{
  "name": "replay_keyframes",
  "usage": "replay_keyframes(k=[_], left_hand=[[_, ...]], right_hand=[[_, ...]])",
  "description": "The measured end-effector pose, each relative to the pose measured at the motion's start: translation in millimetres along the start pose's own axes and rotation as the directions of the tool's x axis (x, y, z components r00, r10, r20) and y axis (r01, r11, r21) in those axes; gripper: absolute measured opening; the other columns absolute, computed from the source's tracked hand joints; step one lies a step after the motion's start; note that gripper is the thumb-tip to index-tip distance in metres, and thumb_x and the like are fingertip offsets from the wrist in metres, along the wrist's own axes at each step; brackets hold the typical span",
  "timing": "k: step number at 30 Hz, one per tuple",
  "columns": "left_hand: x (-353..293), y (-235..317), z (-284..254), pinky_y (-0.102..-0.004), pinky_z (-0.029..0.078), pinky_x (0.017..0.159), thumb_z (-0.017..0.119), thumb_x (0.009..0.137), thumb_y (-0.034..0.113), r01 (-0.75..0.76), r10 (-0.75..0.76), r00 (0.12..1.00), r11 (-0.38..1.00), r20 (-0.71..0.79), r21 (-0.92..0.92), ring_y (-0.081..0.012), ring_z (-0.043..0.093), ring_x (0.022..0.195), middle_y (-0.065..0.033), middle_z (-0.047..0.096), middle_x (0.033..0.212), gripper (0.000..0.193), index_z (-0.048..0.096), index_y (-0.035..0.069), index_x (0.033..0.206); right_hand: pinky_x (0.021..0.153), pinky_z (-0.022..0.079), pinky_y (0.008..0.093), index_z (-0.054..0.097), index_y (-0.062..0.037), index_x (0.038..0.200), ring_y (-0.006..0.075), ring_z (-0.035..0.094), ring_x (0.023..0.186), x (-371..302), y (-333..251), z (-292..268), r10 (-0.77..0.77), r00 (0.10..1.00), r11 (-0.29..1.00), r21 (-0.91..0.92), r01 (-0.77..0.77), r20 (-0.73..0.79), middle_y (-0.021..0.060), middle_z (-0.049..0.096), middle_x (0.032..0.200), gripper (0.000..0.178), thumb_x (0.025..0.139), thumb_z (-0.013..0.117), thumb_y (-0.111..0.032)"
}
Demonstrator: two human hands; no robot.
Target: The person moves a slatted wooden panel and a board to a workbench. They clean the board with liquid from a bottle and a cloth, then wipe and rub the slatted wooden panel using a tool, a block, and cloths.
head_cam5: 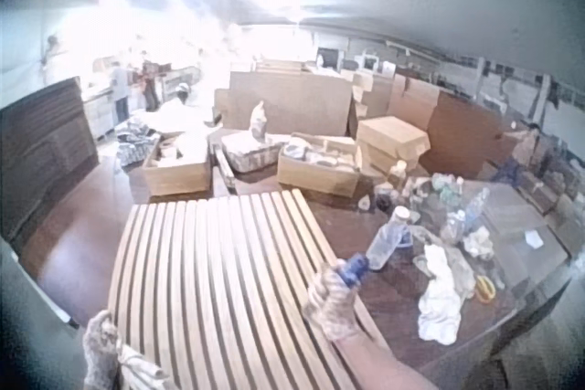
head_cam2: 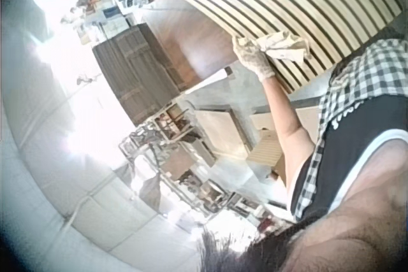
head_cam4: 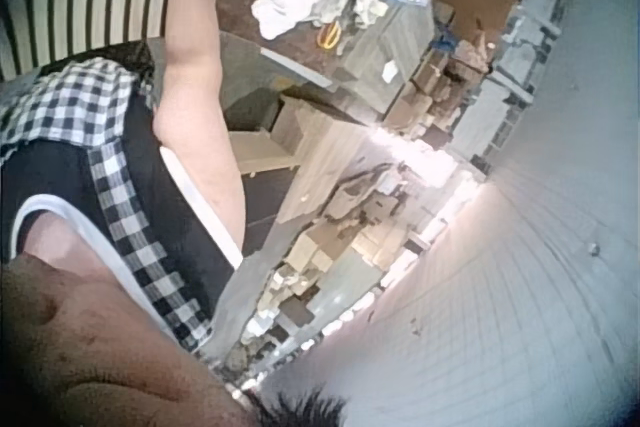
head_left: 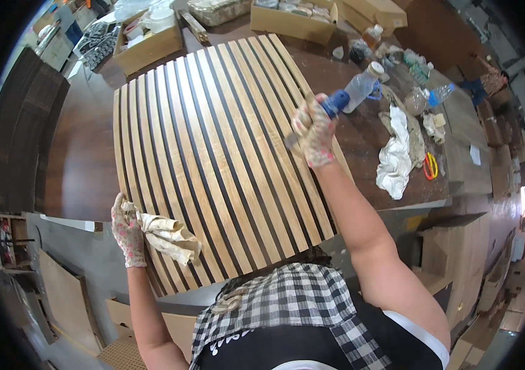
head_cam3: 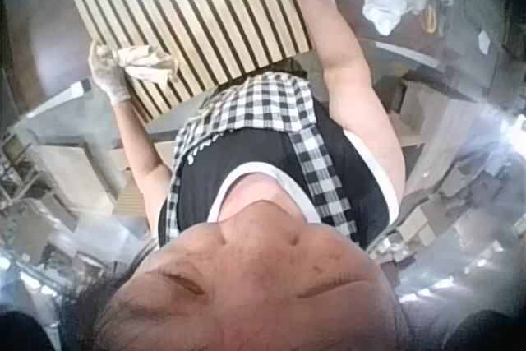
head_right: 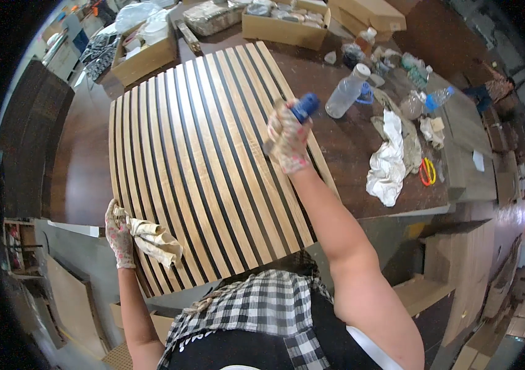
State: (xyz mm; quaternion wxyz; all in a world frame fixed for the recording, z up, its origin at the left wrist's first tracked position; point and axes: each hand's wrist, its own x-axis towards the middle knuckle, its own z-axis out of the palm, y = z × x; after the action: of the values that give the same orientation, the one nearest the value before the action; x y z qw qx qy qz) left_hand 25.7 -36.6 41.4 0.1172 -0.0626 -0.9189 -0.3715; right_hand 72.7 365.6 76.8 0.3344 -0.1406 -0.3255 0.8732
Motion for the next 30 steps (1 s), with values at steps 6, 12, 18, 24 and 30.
replay_keyframes(k=[6, 12, 18, 24, 30], left_hand=[[4.7, -3.8, -10.4, -0.0359, 0.038, 0.093, 0.053, 0.072, -0.003, -0.139, 0.134, 0.990, 0.969, 0.035, 0.203, -0.0268, 0.049, 0.108, -0.0120, 0.053, 0.115, 0.045, 0.052, 0.006, 0.116], [16.5, 73.5, 20.7, -0.0379, 0.039, 0.091, 0.049, 0.066, -0.004, -0.562, 0.545, 0.824, 0.750, 0.155, 0.348, -0.0282, 0.050, 0.105, -0.0119, 0.055, 0.114, 0.044, 0.056, 0.007, 0.108], [13.2, 175.8, 119.7, -0.0428, 0.033, 0.098, 0.056, 0.075, 0.010, -0.746, 0.655, 0.653, 0.642, 0.380, 0.176, -0.0310, 0.045, 0.115, -0.0094, 0.052, 0.121, 0.041, 0.055, 0.011, 0.115], [5.5, 176.7, 137.4, -0.0436, 0.030, 0.099, 0.056, 0.078, 0.017, -0.745, 0.637, 0.639, 0.652, 0.431, 0.141, -0.0313, 0.041, 0.119, -0.0075, 0.049, 0.125, 0.038, 0.056, 0.013, 0.116], [10.7, 162.9, 134.8, -0.0435, 0.031, 0.098, 0.057, 0.078, 0.014, -0.743, 0.629, 0.642, 0.650, 0.438, 0.157, -0.0323, 0.041, 0.119, -0.0081, 0.049, 0.126, 0.039, 0.054, 0.012, 0.117]], right_hand=[[0.037, 0.025, 0.0204, 0.042, -0.0153, 0.079, 0.0052, 0.033, 0.041, -68.1, -25.3, -33.9, 0.077, 0.992, 0.997, -0.005, -0.077, 0.099, -0.0058, 0.035, 0.052, 0.018, 0.084, 0.059, -0.018], [0.043, 0.027, 0.0219, 0.041, -0.0123, 0.078, 0.0082, 0.034, 0.049, -156.2, -68.4, -66.8, 0.102, 0.994, 0.994, 0.047, -0.100, -0.028, -0.0003, 0.039, 0.064, 0.024, 0.074, 0.064, -0.009], [0.055, 0.045, 0.0206, 0.047, -0.0049, 0.096, 0.0148, 0.051, 0.069, -170.3, -40.8, -129.5, 0.125, 0.906, 0.895, 0.348, -0.279, 0.405, 0.0076, 0.048, 0.084, 0.018, 0.082, 0.057, -0.010], [0.079, 0.053, 0.0336, 0.041, -0.0042, 0.106, 0.0211, 0.056, 0.090, -165.7, 1.0, -171.7, 0.172, 0.962, 0.686, -0.727, 0.039, 0.213, 0.0120, 0.047, 0.107, 0.020, 0.089, 0.046, -0.014], [0.095, 0.046, 0.0322, 0.041, -0.0052, 0.092, 0.0176, 0.051, 0.104, -185.5, -26.8, -142.8, 0.141, 0.849, 0.526, 0.687, -0.501, 0.510, 0.0079, 0.046, 0.095, 0.022, 0.079, 0.059, -0.006]])
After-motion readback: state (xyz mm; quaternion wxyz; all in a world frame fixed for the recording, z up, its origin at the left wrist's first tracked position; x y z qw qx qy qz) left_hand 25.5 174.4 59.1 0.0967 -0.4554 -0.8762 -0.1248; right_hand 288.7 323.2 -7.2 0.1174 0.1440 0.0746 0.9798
